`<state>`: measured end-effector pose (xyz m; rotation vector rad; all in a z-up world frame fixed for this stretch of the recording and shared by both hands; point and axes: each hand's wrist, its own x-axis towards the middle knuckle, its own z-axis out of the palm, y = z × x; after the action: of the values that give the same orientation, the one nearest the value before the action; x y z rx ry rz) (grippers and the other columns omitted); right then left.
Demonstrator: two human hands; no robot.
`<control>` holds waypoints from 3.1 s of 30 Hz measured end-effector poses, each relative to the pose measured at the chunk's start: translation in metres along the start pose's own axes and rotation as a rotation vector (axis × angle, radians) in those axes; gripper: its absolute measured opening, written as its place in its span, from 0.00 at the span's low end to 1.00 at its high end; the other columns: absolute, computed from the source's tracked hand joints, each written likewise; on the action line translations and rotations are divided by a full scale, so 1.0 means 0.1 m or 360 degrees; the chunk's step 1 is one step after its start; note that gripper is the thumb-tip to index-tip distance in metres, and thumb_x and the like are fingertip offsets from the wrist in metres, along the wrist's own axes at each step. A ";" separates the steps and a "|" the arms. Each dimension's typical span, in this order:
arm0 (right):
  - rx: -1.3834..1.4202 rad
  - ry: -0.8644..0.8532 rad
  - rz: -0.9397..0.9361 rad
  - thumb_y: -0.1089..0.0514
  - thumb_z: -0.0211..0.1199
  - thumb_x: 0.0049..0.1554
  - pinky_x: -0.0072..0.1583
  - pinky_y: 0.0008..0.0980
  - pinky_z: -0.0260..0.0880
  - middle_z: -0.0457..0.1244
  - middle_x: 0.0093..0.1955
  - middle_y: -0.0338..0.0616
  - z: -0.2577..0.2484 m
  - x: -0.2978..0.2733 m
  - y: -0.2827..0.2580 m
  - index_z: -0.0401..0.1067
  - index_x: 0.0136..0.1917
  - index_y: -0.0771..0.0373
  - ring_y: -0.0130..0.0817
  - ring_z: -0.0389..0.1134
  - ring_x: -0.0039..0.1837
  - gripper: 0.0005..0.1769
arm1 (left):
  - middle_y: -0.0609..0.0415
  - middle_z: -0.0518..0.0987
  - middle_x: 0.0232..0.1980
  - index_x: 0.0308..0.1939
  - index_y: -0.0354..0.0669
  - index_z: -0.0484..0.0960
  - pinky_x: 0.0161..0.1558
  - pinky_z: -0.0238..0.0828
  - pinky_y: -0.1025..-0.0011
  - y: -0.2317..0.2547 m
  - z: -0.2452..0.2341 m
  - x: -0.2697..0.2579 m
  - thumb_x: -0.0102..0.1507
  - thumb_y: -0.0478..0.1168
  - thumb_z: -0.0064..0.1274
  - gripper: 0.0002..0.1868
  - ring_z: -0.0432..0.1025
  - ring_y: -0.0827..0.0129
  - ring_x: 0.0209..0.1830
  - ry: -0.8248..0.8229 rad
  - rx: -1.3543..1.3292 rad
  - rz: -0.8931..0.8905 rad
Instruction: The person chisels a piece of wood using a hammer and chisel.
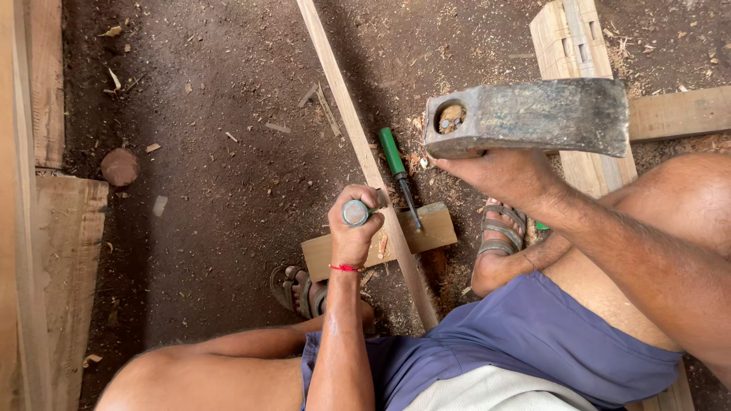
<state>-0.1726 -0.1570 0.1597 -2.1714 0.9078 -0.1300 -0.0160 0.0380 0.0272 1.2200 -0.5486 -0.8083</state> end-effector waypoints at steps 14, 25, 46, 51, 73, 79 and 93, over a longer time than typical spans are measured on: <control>0.0396 0.0000 -0.0686 0.60 0.69 0.55 0.48 0.31 0.71 0.64 0.47 0.41 0.18 0.05 -0.11 0.68 0.57 0.59 0.32 0.68 0.51 0.18 | 0.58 0.76 0.40 0.34 0.43 0.74 0.48 0.72 0.71 -0.01 0.08 0.13 0.49 0.19 0.53 0.17 0.73 0.72 0.42 0.0004 -0.0012 -0.0034; -0.0458 -0.0065 -0.1032 0.51 0.67 0.59 0.29 0.36 0.70 0.64 0.27 0.41 0.25 0.05 -0.34 0.65 0.45 0.60 0.35 0.69 0.28 0.15 | 0.58 0.79 0.42 0.39 0.41 0.80 0.44 0.75 0.73 -0.22 0.21 0.22 0.58 0.28 0.65 0.11 0.73 0.75 0.40 0.0121 -0.0087 -0.0047; -0.0571 -0.0175 -0.0770 0.40 0.61 0.64 0.29 0.33 0.67 0.61 0.27 0.38 0.39 0.08 -0.27 0.62 0.44 0.55 0.31 0.65 0.27 0.20 | 0.54 0.78 0.43 0.39 0.39 0.81 0.50 0.72 0.72 -0.35 0.26 0.25 0.59 0.30 0.58 0.05 0.74 0.68 0.45 0.0175 0.0433 0.0191; -0.0501 0.0010 -0.0917 0.44 0.63 0.61 0.28 0.36 0.65 0.60 0.25 0.40 0.41 0.06 -0.26 0.62 0.44 0.58 0.32 0.65 0.27 0.18 | 0.56 0.79 0.45 0.40 0.40 0.82 0.51 0.73 0.69 -0.41 0.29 0.29 0.58 0.32 0.60 0.07 0.74 0.67 0.47 0.0207 0.0366 0.0104; 0.0619 -0.0061 -0.0823 0.65 0.70 0.54 0.48 0.30 0.75 0.70 0.47 0.37 0.10 0.03 -0.33 0.75 0.57 0.59 0.30 0.72 0.48 0.16 | 0.60 0.75 0.38 0.37 0.41 0.75 0.37 0.74 0.76 -0.18 0.03 0.24 0.47 0.18 0.51 0.19 0.71 0.77 0.37 0.0327 -0.0063 -0.0058; 0.0061 0.0160 -0.0907 0.62 0.72 0.54 0.47 0.31 0.75 0.70 0.45 0.38 0.17 0.03 -0.30 0.75 0.54 0.60 0.31 0.73 0.48 0.15 | 0.61 0.74 0.36 0.34 0.42 0.76 0.32 0.72 0.75 0.03 0.15 0.24 0.47 0.18 0.51 0.18 0.70 0.77 0.33 0.0283 -0.0024 -0.0251; -0.0095 0.0113 -0.1071 0.59 0.71 0.53 0.39 0.38 0.70 0.66 0.37 0.41 0.09 -0.04 -0.40 0.70 0.50 0.56 0.37 0.70 0.38 0.14 | 0.64 0.77 0.40 0.40 0.43 0.81 0.43 0.72 0.76 -0.15 0.26 0.26 0.55 0.28 0.65 0.13 0.71 0.79 0.40 0.0099 0.0109 -0.0124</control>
<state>-0.1496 -0.1311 0.1818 -2.4595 0.1838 -0.5122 -0.0230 0.0000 0.0186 1.3320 -0.4840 -0.8201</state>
